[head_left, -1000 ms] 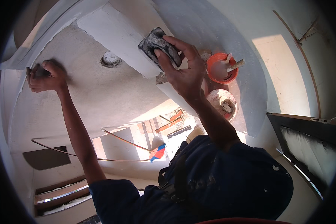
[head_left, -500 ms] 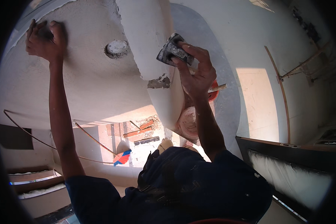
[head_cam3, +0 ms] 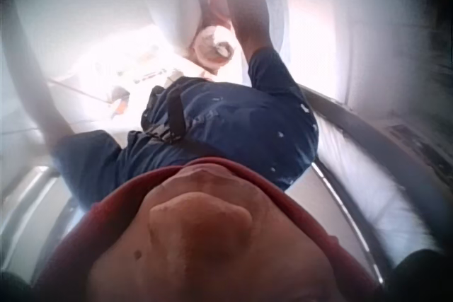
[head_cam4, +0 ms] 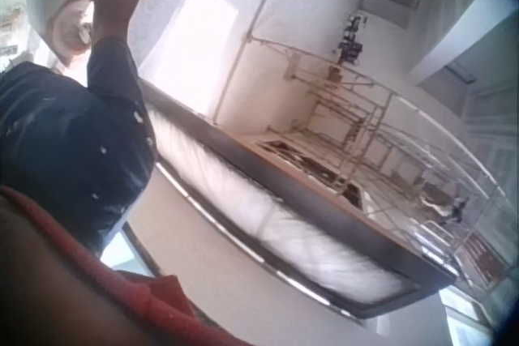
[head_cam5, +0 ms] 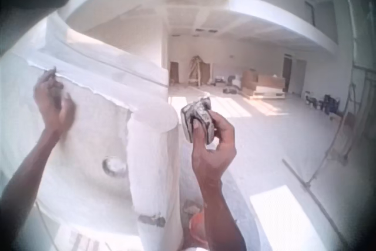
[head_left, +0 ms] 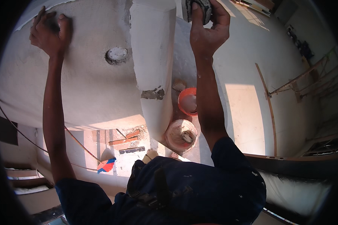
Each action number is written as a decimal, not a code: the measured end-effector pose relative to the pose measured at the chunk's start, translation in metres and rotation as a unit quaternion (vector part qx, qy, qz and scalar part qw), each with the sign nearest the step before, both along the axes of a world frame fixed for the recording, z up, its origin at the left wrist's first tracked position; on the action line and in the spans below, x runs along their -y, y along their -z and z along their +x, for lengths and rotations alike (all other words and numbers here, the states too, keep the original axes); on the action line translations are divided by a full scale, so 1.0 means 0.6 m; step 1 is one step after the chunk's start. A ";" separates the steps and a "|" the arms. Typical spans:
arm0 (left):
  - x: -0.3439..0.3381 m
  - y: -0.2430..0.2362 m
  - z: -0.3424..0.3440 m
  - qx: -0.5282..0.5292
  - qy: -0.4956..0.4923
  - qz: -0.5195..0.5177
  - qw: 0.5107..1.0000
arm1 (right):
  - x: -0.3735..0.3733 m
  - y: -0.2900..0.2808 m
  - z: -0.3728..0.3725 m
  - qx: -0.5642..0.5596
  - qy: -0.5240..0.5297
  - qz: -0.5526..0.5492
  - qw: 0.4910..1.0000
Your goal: The person applies white putty to the corner and surface of a concrete pillar using a putty knife, smoothing it out with repeated strokes.
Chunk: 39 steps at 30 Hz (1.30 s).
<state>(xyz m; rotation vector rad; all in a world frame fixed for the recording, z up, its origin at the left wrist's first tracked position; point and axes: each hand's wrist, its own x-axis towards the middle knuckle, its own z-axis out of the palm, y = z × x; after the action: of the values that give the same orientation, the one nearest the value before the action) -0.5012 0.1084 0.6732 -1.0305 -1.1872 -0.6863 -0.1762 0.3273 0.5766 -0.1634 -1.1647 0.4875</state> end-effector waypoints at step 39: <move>-0.013 -0.010 0.005 -0.040 -0.019 -0.014 0.999 | -0.061 0.083 0.009 0.076 0.005 0.241 0.968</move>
<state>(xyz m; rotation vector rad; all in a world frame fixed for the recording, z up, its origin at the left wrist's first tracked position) -0.4980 0.1163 0.6791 -1.0469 -1.1464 -0.5940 -0.1707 0.3637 0.5270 0.2185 -1.3983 0.1734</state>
